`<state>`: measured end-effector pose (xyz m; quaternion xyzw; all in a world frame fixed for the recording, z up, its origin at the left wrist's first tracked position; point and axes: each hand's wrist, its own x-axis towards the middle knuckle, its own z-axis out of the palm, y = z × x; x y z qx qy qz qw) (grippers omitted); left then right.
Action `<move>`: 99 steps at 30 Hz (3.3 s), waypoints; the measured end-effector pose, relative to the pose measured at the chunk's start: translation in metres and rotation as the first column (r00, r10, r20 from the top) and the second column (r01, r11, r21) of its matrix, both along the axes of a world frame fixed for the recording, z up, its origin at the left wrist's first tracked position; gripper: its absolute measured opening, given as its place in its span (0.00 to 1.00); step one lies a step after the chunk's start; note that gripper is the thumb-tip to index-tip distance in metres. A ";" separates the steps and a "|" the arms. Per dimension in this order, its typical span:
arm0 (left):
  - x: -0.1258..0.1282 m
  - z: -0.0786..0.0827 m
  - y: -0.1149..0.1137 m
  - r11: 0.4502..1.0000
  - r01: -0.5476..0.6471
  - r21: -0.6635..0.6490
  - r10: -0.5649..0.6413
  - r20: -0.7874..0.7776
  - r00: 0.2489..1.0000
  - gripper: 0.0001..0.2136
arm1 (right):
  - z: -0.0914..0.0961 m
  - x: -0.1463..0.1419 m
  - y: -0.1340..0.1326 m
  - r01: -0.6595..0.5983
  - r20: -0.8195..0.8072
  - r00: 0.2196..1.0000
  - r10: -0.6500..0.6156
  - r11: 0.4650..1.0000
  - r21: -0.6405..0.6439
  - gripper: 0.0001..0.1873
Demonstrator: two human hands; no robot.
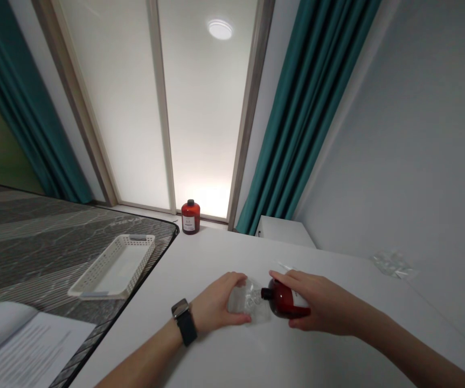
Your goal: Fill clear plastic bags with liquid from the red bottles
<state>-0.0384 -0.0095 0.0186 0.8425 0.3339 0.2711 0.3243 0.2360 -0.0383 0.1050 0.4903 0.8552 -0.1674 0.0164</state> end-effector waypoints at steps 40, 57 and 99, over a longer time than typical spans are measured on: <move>0.003 -0.007 -0.001 1.000 -0.025 0.008 0.025 0.009 1.000 0.33 | 0.003 0.000 0.000 -0.025 0.009 1.000 0.025 0.999 0.027 0.48; 0.008 -0.012 -0.003 0.999 -0.042 -0.011 0.043 0.045 0.998 0.33 | 0.007 0.002 -0.004 -0.025 0.016 1.000 0.025 0.999 0.026 0.49; 0.010 -0.010 -0.002 1.000 -0.019 0.001 0.019 0.034 0.999 0.32 | 0.013 -0.001 -0.005 -0.024 0.067 0.998 0.022 0.999 0.025 0.50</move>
